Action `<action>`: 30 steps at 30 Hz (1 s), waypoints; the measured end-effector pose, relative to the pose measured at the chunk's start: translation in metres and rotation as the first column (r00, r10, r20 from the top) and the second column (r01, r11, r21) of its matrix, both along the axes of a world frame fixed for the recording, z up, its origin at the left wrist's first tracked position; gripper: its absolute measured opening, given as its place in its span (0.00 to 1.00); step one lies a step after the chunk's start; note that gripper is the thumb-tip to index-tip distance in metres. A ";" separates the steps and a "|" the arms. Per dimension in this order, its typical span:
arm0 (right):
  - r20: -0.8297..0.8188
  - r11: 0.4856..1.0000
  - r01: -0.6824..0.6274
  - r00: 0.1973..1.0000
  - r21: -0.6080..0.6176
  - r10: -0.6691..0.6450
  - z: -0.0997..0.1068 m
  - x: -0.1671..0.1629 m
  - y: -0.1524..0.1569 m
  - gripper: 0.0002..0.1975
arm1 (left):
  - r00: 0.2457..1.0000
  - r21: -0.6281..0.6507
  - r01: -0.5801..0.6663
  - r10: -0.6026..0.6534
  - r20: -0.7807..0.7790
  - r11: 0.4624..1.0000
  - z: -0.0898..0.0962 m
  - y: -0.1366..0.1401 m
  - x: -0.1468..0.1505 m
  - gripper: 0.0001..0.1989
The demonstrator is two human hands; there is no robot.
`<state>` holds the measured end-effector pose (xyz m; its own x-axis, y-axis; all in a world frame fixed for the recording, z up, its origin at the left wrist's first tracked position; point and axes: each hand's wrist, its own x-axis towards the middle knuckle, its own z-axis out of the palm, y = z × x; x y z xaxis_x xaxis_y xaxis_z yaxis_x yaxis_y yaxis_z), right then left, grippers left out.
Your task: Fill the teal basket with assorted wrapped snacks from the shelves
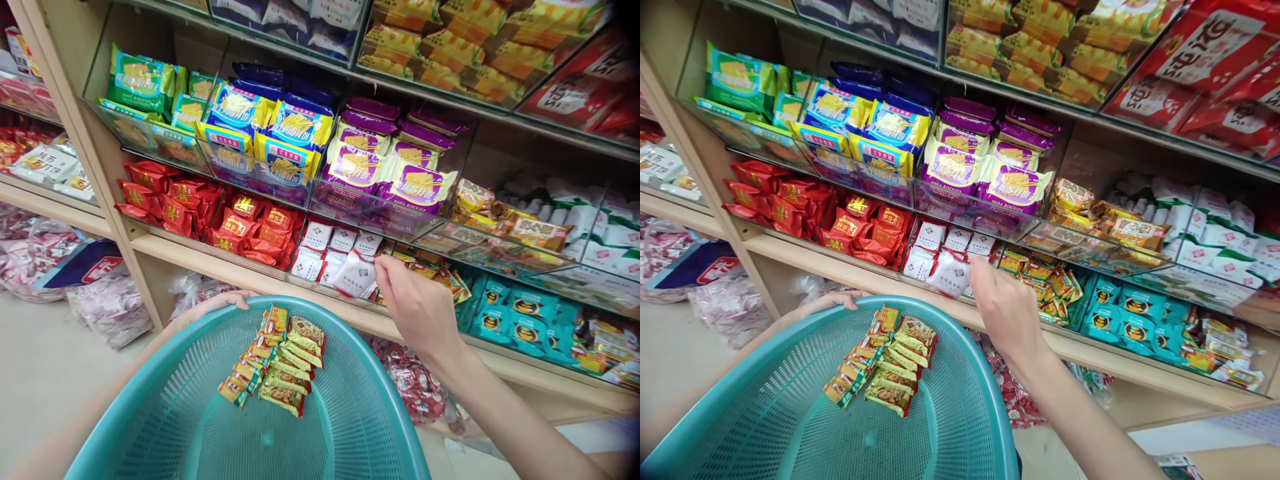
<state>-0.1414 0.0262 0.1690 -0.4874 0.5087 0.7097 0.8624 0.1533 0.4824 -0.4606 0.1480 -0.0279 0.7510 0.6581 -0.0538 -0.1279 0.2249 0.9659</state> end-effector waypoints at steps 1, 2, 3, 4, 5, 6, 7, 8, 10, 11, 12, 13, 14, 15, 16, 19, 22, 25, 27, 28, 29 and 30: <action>-0.004 0.995 -0.016 1.000 -0.094 0.015 -0.003 -0.003 -0.012 0.10 | 0.999 -0.058 0.017 -0.014 0.040 0.998 0.006 -0.003 0.002 0.23; -0.001 0.980 -0.025 1.000 -0.199 0.026 -0.008 -0.005 -0.023 0.09 | 0.997 -0.105 0.032 -0.025 0.068 0.994 0.012 -0.006 0.004 0.23; 0.008 0.953 -0.027 0.999 -0.301 0.031 -0.014 -0.008 -0.033 0.08 | 0.996 -0.140 0.037 -0.026 0.084 0.990 0.016 -0.007 0.006 0.23; 0.024 0.921 -0.022 0.999 -0.389 0.034 -0.020 -0.010 -0.042 0.07 | 0.996 -0.155 0.029 -0.016 0.084 0.987 0.019 -0.009 0.007 0.22; 0.044 0.885 -0.011 0.998 -0.465 0.035 -0.027 -0.012 -0.050 0.06 | 0.997 -0.163 0.018 -0.005 0.077 0.986 0.020 -0.009 0.008 0.22; 0.068 0.848 0.004 0.997 -0.530 0.038 -0.035 -0.013 -0.057 0.05 | 0.998 -0.165 0.008 0.004 0.070 0.986 0.021 -0.009 0.008 0.22; 0.094 0.808 0.025 0.995 -0.588 0.037 -0.041 -0.015 -0.063 0.06 | 0.998 -0.165 0.003 0.008 0.067 0.986 0.021 -0.009 0.008 0.22; 0.123 0.761 0.054 0.992 -0.646 0.035 -0.048 -0.016 -0.068 0.06 | 0.998 -0.165 0.005 0.006 0.069 0.986 0.021 -0.009 0.008 0.22; 0.181 0.644 0.126 0.983 -0.755 0.019 -0.057 -0.019 -0.074 0.07 | 0.997 -0.170 0.022 -0.008 0.081 0.985 0.020 -0.010 0.008 0.22; 0.209 0.576 0.166 0.978 -0.800 0.007 -0.061 -0.021 -0.077 0.06 | 0.996 -0.177 0.030 -0.015 0.084 0.984 0.021 -0.011 0.008 0.22; 0.233 0.510 0.203 0.972 -0.836 -0.005 -0.065 -0.022 -0.078 0.06 | 0.996 -0.185 0.030 -0.015 0.083 0.982 0.022 -0.012 0.008 0.22; 0.252 0.449 0.233 0.968 -0.863 -0.018 -0.068 -0.023 -0.079 0.06 | 0.997 -0.194 0.024 -0.008 0.078 0.981 0.023 -0.013 0.008 0.23; 0.263 0.398 0.253 0.964 -0.881 -0.032 -0.071 -0.024 -0.079 0.06 | 0.997 -0.199 0.013 0.001 0.071 0.980 0.024 -0.014 0.008 0.23; 0.264 0.359 0.263 0.963 -0.896 -0.047 -0.075 -0.024 -0.080 0.07 | 0.998 -0.201 0.000 0.013 0.064 0.980 0.024 -0.014 0.009 0.23; 0.255 0.327 0.260 0.965 -0.909 -0.059 -0.079 -0.024 -0.079 0.08 | 0.998 -0.200 -0.013 0.025 0.057 0.980 0.024 -0.015 0.009 0.24; 0.164 0.252 0.183 0.982 -0.950 -0.093 -0.091 -0.017 -0.075 0.11 | 0.999 -0.181 -0.029 0.036 0.035 0.983 0.022 -0.012 0.008 0.24; -0.016 0.183 0.011 0.989 -0.983 -0.144 -0.099 -0.007 -0.066 0.11 | 0.999 -0.174 -0.026 0.031 0.024 0.984 0.018 -0.008 0.007 0.24; -0.166 0.086 -0.150 0.962 -0.985 -0.216 -0.098 -0.001 -0.056 0.11 | 0.999 -0.179 -0.029 0.034 0.025 0.983 0.016 -0.007 0.006 0.24; -0.219 0.033 -0.218 0.941 -0.975 -0.258 -0.093 0.001 -0.054 0.11 | 0.999 -0.181 -0.034 0.038 0.020 0.983 0.016 -0.007 0.006 0.25; -0.238 0.017 -0.243 0.934 -0.970 -0.268 -0.091 0.001 -0.054 0.11 | 0.999 -0.182 -0.032 0.036 0.017 0.983 0.017 -0.007 0.006 0.25; -0.256 0.010 -0.263 0.928 -0.965 -0.271 -0.089 0.001 -0.056 0.11 | 0.999 -0.183 -0.029 0.033 0.016 0.983 0.017 -0.007 0.006 0.25; -0.269 0.006 -0.278 0.925 -0.961 -0.268 -0.087 0.000 -0.058 0.10 | 0.999 -0.184 -0.025 0.029 0.019 0.983 0.017 -0.007 0.006 0.24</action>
<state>-0.1411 -0.0319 0.0822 -0.4084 0.8173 -0.4064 0.8802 0.2346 -0.4125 -0.4549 0.1407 -0.0106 0.7356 0.6584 -0.1596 -0.1568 0.3947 0.9053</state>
